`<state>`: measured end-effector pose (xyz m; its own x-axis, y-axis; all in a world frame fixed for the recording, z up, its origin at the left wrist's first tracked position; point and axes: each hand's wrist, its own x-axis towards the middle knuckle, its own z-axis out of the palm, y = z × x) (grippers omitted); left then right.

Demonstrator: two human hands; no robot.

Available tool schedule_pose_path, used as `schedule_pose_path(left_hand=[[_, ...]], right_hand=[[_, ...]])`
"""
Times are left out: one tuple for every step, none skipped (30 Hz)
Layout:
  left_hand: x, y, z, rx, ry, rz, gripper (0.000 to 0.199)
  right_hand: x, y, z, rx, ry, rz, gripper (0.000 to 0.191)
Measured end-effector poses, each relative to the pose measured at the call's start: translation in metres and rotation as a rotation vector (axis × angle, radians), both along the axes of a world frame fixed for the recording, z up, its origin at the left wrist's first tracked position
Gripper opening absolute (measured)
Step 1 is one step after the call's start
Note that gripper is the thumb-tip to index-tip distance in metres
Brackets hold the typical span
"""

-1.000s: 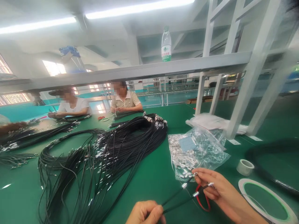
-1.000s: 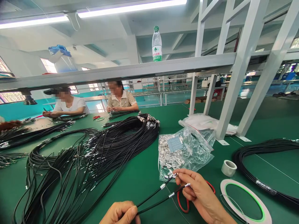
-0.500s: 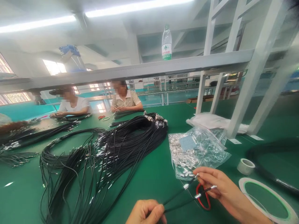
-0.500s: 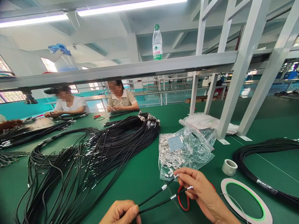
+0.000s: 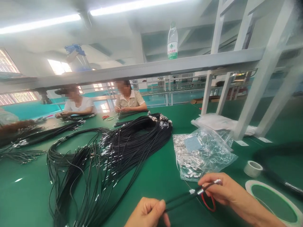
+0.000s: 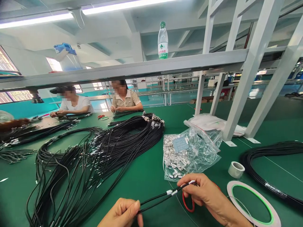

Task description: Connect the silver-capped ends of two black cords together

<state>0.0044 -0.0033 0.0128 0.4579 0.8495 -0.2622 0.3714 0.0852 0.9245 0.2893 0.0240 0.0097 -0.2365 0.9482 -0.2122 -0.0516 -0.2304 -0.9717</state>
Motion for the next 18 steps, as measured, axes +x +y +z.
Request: schedule_pose_path(left_hand=[[0.000,0.000,0.000,-0.012,-0.008,0.001,0.082],[0.001,0.000,-0.001,0.002,-0.006,-0.004,0.081],[0.001,0.001,-0.001,0.033,0.002,-0.016,0.081],[0.003,0.001,-0.002,0.069,0.012,-0.029,0.080],[0.004,0.001,-0.003,0.102,0.022,-0.040,0.080],[0.005,0.002,-0.004,0.128,0.028,-0.048,0.080],[0.006,0.002,-0.004,0.143,0.032,-0.048,0.080],[0.007,0.002,-0.005,0.146,0.032,-0.044,0.080],[0.007,0.002,-0.005,0.143,0.033,-0.040,0.081],[0.008,0.002,-0.006,0.136,0.035,-0.035,0.081],[0.008,0.002,-0.006,0.129,0.037,-0.032,0.082],[0.008,0.002,-0.007,0.121,0.041,-0.026,0.082],[0.008,0.001,-0.007,0.114,0.044,-0.021,0.082],[0.008,0.001,-0.007,0.110,0.046,-0.018,0.082],[0.008,0.001,-0.006,0.111,0.046,-0.019,0.082],[0.008,0.001,-0.006,0.115,0.046,-0.022,0.082],[0.008,0.001,-0.005,0.124,0.050,-0.021,0.081],[0.007,0.001,-0.003,0.138,0.059,-0.012,0.080]], right_hand=[[0.000,0.000,-0.002,-0.005,0.005,0.010,0.031],[-0.001,-0.001,-0.003,-0.016,0.021,0.019,0.031],[-0.002,-0.002,-0.004,-0.029,0.047,0.036,0.032],[-0.005,-0.003,-0.005,-0.047,0.082,0.049,0.033],[-0.008,-0.003,-0.005,-0.066,0.125,0.052,0.035],[-0.012,-0.004,-0.004,-0.083,0.173,0.052,0.036],[-0.017,-0.005,-0.004,-0.100,0.222,0.053,0.036],[-0.021,-0.006,-0.003,-0.120,0.274,0.049,0.036],[-0.025,-0.007,-0.002,-0.143,0.322,0.034,0.037],[-0.029,-0.008,-0.002,-0.164,0.364,0.011,0.038],[-0.033,-0.009,-0.003,-0.181,0.396,-0.005,0.039],[-0.036,-0.010,-0.004,-0.196,0.416,-0.018,0.040],[-0.038,-0.011,-0.005,-0.207,0.427,-0.022,0.040],[-0.041,-0.011,-0.007,-0.215,0.428,-0.012,0.039],[-0.042,-0.012,-0.009,-0.222,0.428,0.009,0.038],[-0.043,-0.011,-0.011,-0.229,0.434,0.024,0.037],[-0.043,-0.011,-0.013,-0.234,0.451,0.027,0.036],[-0.042,-0.009,-0.014,-0.239,0.483,0.011,0.035]])
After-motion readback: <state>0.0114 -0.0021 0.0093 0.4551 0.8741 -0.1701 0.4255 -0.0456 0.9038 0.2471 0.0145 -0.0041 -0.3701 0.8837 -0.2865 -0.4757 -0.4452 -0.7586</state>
